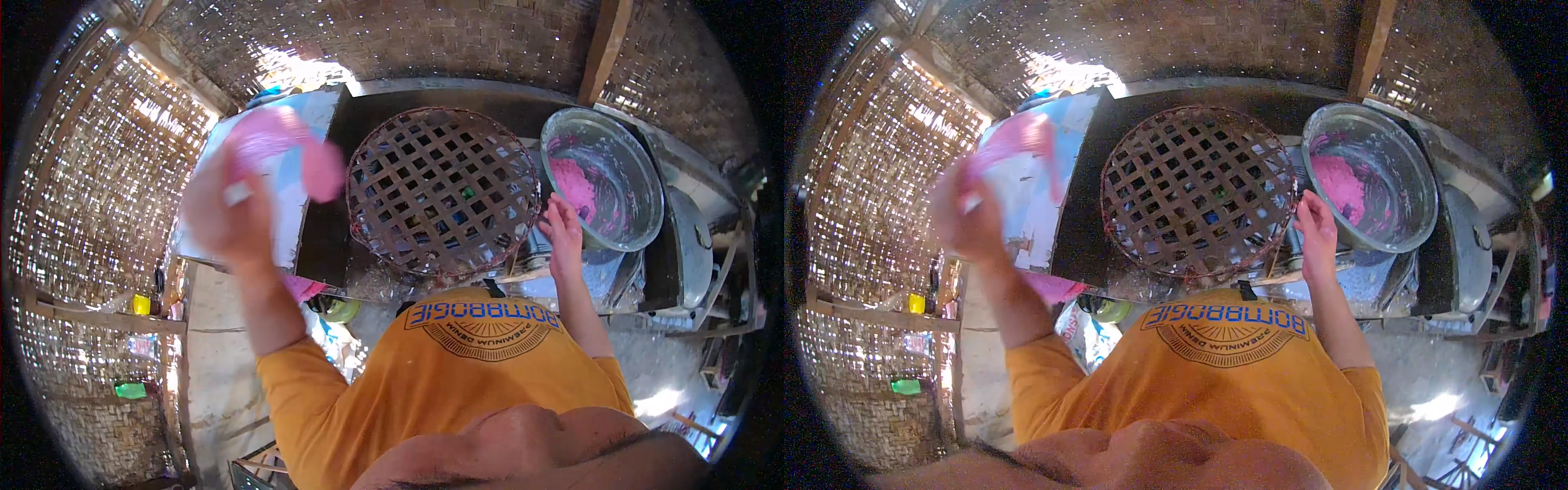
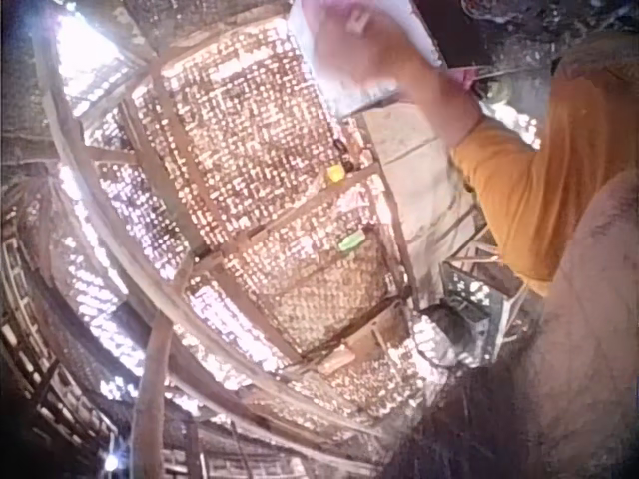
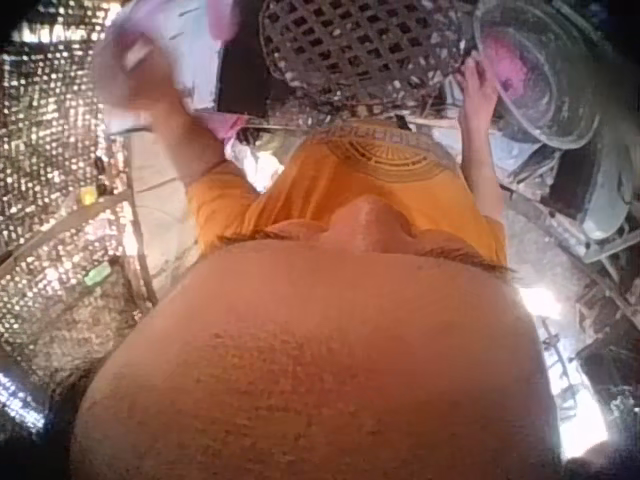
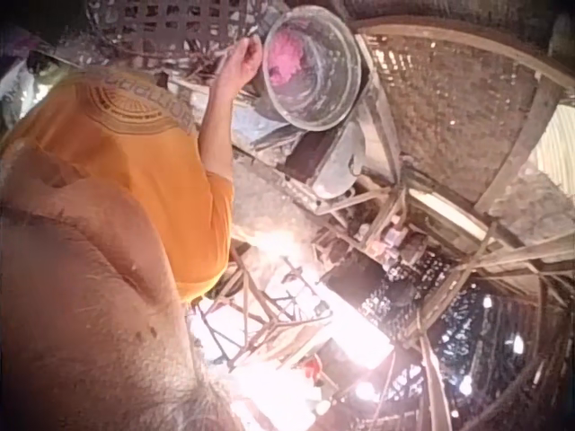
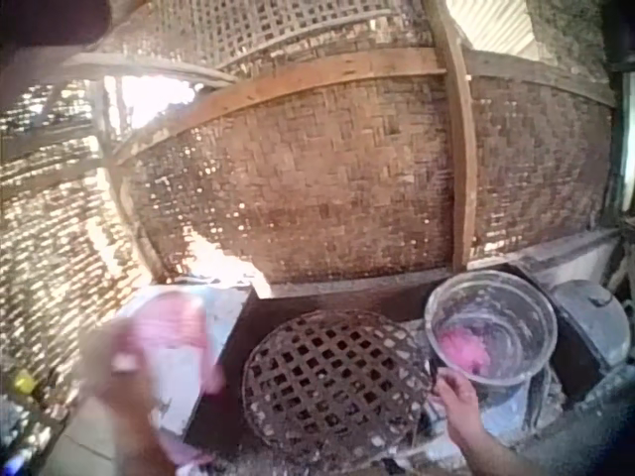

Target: The person prepares colorful rice noodles by placing a purple disc on a tray, using a wooden stick to transfer pink paste from a bowl to a metal extruder, and then pressing the extruder to form swirling noodle patterns on the disc.

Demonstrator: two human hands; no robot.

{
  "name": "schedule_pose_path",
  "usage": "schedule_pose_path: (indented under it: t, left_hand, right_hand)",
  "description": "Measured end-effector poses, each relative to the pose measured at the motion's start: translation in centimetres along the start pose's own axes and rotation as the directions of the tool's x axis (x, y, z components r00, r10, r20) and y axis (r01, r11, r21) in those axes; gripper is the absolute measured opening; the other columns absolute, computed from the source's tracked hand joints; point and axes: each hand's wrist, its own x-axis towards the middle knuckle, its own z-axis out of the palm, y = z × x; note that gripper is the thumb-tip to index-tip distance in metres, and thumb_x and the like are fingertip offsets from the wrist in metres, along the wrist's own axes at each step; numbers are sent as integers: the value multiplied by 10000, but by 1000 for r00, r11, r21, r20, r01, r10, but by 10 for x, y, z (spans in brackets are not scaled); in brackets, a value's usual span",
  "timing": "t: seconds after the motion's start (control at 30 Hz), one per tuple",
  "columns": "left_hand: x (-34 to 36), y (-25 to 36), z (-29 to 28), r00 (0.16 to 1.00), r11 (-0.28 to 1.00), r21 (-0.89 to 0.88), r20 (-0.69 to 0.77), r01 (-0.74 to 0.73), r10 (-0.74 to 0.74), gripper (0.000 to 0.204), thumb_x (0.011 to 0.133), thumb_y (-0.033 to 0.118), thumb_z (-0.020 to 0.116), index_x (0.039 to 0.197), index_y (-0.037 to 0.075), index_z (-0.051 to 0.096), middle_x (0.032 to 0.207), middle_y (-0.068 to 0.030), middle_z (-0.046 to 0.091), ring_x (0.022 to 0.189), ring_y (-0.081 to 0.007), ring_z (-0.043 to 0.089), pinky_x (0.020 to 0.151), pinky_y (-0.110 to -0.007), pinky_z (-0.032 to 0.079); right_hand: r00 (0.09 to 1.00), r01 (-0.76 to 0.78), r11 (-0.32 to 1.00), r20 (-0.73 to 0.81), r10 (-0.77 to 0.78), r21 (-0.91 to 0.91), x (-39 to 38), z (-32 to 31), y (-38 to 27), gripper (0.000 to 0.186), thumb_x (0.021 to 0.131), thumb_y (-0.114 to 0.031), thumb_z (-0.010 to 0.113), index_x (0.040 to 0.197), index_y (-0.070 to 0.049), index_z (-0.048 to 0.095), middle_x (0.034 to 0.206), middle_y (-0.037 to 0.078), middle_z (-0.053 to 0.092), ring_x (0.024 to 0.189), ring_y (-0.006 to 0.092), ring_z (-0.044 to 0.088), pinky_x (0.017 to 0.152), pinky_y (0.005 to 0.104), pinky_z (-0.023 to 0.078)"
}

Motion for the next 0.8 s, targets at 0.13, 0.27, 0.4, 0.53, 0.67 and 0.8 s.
schedule_pose_path:
  t: [0.13, 0.27, 0.4, 0.53, 0.67, 0.8]
  left_hand:
    - [-27, 86, 35, 949, 976, -205, 284, -80, 137, 260, 643, 164, 586, 885, 75, 562, 804, -60, 555, 693, -206, 526, 629, -348, 405]
    - [-68, 124, 38, 925, 912, -409, 345, -5, 159, 315, 625, 121, 592, 935, 69, 566, 843, -65, 573, 710, -200, 544, 653, -338, 425]
    - [-87, 126, 17, 899, 887, -455, 416, 76, 137, 361, 582, 89, 611, 942, 80, 581, 861, -60, 586, 705, -197, 561, 660, -320, 439]
    - [-90, 112, -1, 808, 818, -574, 468, -30, 358, 381, 579, 117, 620, 956, 74, 578, 865, -56, 585, 710, -200, 563, 671, -329, 440]
    - [-122, 115, -5, 642, 731, -679, 591, 68, 489, 407, 634, 152, 607, 1035, 107, 552, 954, -46, 559, 851, -194, 534, 823, -356, 399]
    - [-151, 122, 6, 437, 771, -592, 772, 233, 461, 496, 718, 371, 578, 1136, 119, 492, 1171, -58, 482, 1089, -242, 443, 942, -474, 281]
  right_hand:
    - [968, -22, 999, 249, 32, -46, -8, -17, -6, 262, 844, -173, 510, 1071, -42, 497, 895, 33, 554, 766, 98, 518, 636, 224, 429]
    - [645, -466, 877, 724, 247, 116, -11, -10, -12, 503, 862, -404, 412, 1243, -94, 304, 1008, 125, 554, 854, 197, 564, 697, 318, 482]
    - [428, -721, 687, 838, 338, 91, -12, 26, -15, 637, 829, -539, 301, 1299, -122, 198, 1120, 172, 487, 932, 260, 546, 774, 387, 460]
    - [690, -639, 640, 685, 233, 427, 12, 58, -11, 517, 837, -361, 444, 1273, -123, 300, 1169, 111, 470, 1056, 261, 468, 893, 382, 379]
    - [851, 346, 927, 464, -245, -146, 51, 55, -12, 579, 716, -111, 578, 1248, -75, 350, 1171, 138, 468, 1091, 264, 440, 926, 353, 343]
    - [774, 629, 559, 497, -392, -540, 71, 29, 10, 631, 653, -92, 608, 1234, -50, 366, 1156, 185, 463, 1076, 309, 439, 927, 345, 337]
